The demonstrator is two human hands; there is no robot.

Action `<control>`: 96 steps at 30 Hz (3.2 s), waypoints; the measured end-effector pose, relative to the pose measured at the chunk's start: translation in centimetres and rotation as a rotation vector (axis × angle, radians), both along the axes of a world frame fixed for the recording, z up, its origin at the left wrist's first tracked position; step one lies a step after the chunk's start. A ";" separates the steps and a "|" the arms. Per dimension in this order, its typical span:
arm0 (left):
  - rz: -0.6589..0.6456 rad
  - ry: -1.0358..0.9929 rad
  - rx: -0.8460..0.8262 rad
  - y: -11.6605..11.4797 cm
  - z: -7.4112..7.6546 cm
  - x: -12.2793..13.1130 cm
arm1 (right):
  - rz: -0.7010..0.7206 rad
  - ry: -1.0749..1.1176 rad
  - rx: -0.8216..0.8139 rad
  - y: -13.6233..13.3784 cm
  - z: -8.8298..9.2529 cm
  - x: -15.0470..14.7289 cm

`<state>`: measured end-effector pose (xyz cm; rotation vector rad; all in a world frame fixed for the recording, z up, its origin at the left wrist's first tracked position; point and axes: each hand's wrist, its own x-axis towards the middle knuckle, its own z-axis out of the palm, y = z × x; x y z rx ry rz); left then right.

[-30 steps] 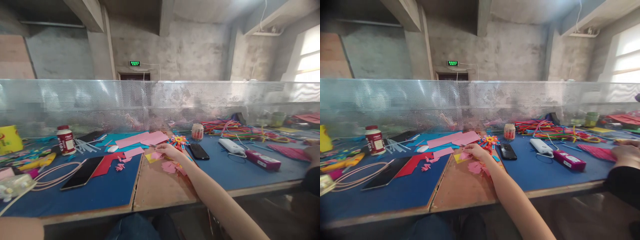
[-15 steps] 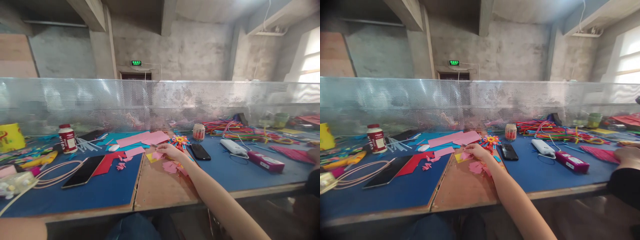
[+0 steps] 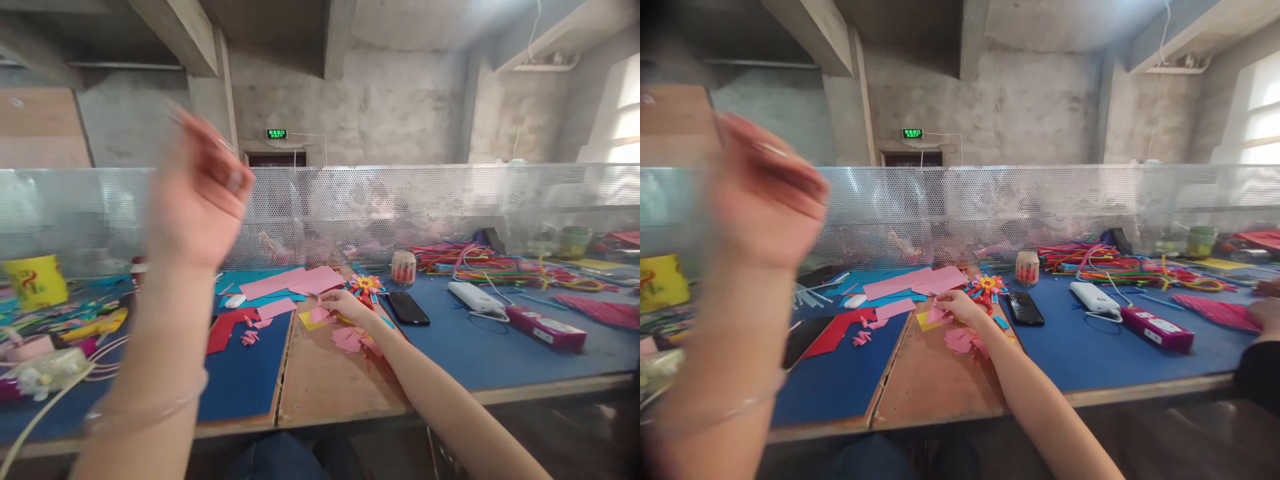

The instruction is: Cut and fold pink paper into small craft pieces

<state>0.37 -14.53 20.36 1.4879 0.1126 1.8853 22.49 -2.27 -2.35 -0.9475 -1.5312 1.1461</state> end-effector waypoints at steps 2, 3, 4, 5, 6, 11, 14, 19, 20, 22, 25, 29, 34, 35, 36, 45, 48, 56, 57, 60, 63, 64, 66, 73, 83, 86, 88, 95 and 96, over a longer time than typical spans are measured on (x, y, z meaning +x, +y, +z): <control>-0.026 0.164 -0.048 3.1 -3.2 2.6 | 0.007 0.027 0.005 -0.2 0.2 -0.1; -0.014 0.309 -0.107 5.0 -5.4 4.0 | 0.005 0.044 0.006 -0.3 0.2 -0.1; 0.095 0.482 -0.174 6.8 -7.7 5.2 | -0.002 0.058 0.003 -0.3 0.3 -0.1; 0.229 0.688 -0.189 8.6 -10.1 6.2 | -0.015 0.073 -0.004 -0.4 0.3 -0.1; 0.390 0.867 -0.161 10.1 -12.3 7.0 | -0.031 0.088 -0.012 -0.4 0.4 0.0; 0.770 1.151 -0.163 12.9 -18.3 8.1 | -0.181 0.180 -0.025 0.0 0.6 0.2; 0.804 1.197 -0.158 12.4 -18.7 8.3 | -0.256 0.209 -0.015 0.4 0.7 0.6; 0.768 1.297 -0.087 10.8 -19.2 9.4 | -0.325 0.217 0.011 1.0 0.6 1.3; 0.772 1.306 -0.093 10.4 -19.4 9.6 | -0.330 0.216 0.014 0.9 0.6 1.3; 0.771 1.341 -0.107 9.7 -19.8 10.0 | -0.334 0.212 0.019 0.7 0.6 1.3; 0.771 1.371 -0.156 9.2 -20.0 10.1 | -0.343 0.198 0.032 0.2 0.8 1.1; 0.726 1.292 -0.235 9.8 -20.3 9.7 | -0.350 0.152 0.044 -0.2 1.0 1.0; 0.372 0.937 -0.447 11.0 -20.8 9.1 | -0.330 0.056 0.099 -0.1 1.0 1.2; 0.310 0.876 -0.480 11.1 -20.8 9.0 | -0.329 0.052 0.114 0.0 1.0 1.3; 0.263 0.830 -0.505 11.2 -20.8 8.8 | -0.330 0.048 0.132 0.0 1.0 1.3; -0.004 0.571 -0.661 10.6 -19.8 7.4 | -0.294 0.012 0.250 0.4 0.9 1.5; -0.068 0.482 -0.718 10.0 -19.3 7.3 | -0.250 0.055 0.250 0.6 1.0 1.7; -0.314 0.417 -0.742 9.6 -18.7 6.0 | -0.118 0.127 0.222 -0.7 2.2 1.4; -0.340 0.422 -0.756 9.6 -18.7 5.8 | -0.106 0.126 0.216 -0.8 2.3 1.4; -0.370 0.429 -0.778 9.7 -18.6 5.7 | -0.096 0.114 0.196 -1.1 2.4 1.4; -0.315 0.449 -0.787 9.8 -18.8 5.9 | -0.078 0.113 0.167 -1.1 2.3 1.4; -0.281 0.460 -0.787 9.9 -18.9 6.0 | -0.069 0.113 0.159 -1.1 2.2 1.3; -0.224 0.472 -0.781 10.0 -19.0 6.1 | -0.051 0.119 0.147 -1.3 2.2 1.0; -0.214 0.390 -0.776 9.8 -18.9 6.3 | -0.032 -0.043 0.243 -2.3 2.6 -0.1; -0.249 0.275 -0.742 9.9 -18.5 6.2 | -0.183 -0.422 0.626 -2.5 2.6 -0.2; -0.237 0.271 -0.720 9.8 -18.4 6.2 | -0.177 -0.394 0.598 -2.7 2.7 -0.2; -0.219 0.282 -0.705 9.6 -18.3 6.2 | -0.164 -0.314 0.513 -3.1 3.0 -0.2; -0.074 0.408 -0.670 10.0 -18.5 6.3 | -0.149 -0.028 0.266 -3.2 3.4 -0.2; -0.053 0.414 -0.664 10.1 -18.6 6.3 | -0.132 -0.020 0.264 -2.9 3.2 -0.1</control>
